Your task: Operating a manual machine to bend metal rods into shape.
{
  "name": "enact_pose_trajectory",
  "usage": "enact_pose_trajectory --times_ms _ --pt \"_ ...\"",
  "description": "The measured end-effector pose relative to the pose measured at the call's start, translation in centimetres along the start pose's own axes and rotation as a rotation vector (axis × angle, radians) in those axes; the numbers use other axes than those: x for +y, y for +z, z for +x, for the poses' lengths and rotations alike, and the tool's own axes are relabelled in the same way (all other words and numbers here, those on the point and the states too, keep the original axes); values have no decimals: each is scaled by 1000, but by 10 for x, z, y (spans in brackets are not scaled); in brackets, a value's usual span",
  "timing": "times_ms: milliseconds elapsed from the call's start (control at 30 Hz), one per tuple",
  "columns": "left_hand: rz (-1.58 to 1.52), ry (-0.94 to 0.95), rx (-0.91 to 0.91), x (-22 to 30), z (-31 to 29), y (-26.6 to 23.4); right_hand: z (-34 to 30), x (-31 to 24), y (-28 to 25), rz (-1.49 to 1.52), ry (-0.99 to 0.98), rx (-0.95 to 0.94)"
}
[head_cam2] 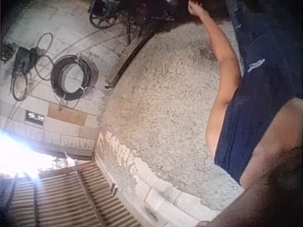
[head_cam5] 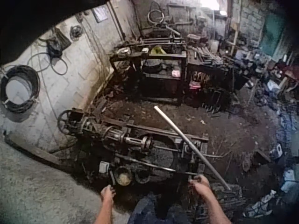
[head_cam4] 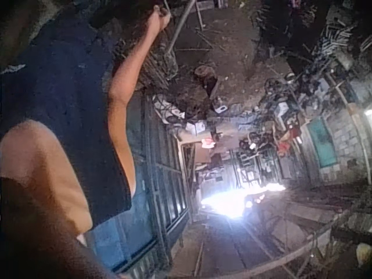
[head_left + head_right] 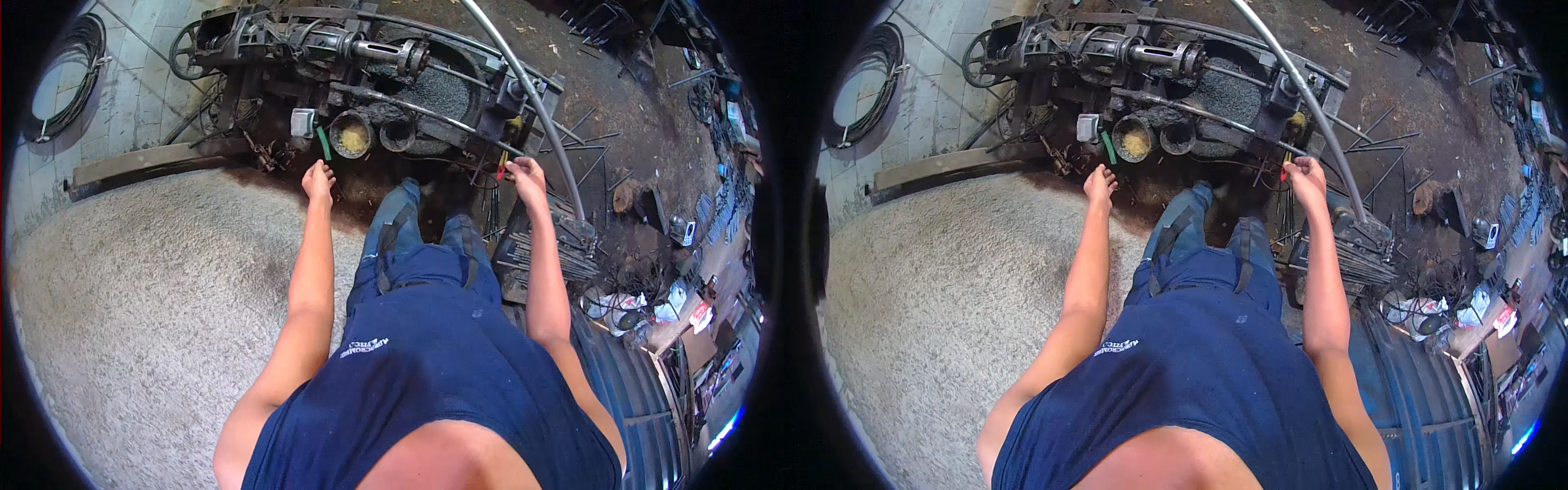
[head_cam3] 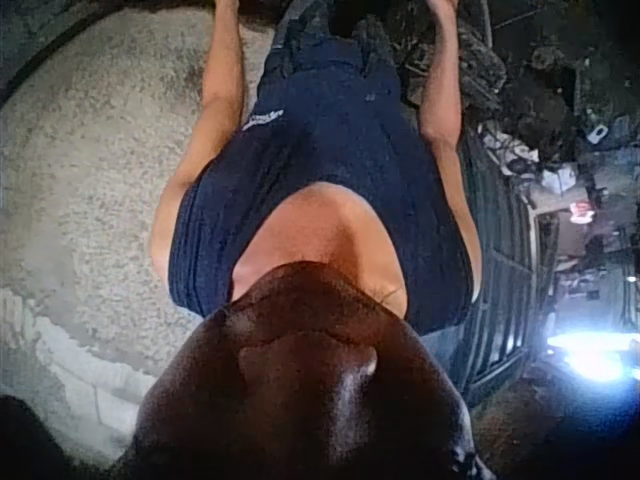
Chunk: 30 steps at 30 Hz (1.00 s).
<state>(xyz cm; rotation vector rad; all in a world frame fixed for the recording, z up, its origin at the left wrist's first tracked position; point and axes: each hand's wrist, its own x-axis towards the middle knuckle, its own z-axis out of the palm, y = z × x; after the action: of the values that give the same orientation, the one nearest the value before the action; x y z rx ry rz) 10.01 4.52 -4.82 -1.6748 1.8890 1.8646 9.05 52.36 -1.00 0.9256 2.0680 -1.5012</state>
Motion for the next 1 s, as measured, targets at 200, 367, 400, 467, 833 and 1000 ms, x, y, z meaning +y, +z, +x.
enact_pose_trajectory --times_ms 200,367,400,467,833,1000 --pt "304 -99 -90 -28 40 -9 -22 -50 28 -175 -113 -31" --pt "273 -186 -203 -28 79 -9 -73 -136 55 -265 -265 94" --pt "281 -189 -225 -26 88 -5 -71 -135 53 -159 -375 139" --pt "235 -278 -352 -25 105 -3 -82 -176 48 -216 -664 337" --pt "323 -256 -394 -9 115 -2 40 -203 10 -522 -482 486" --pt "166 -246 -400 26 85 -8 41 -208 17 -674 -490 536"
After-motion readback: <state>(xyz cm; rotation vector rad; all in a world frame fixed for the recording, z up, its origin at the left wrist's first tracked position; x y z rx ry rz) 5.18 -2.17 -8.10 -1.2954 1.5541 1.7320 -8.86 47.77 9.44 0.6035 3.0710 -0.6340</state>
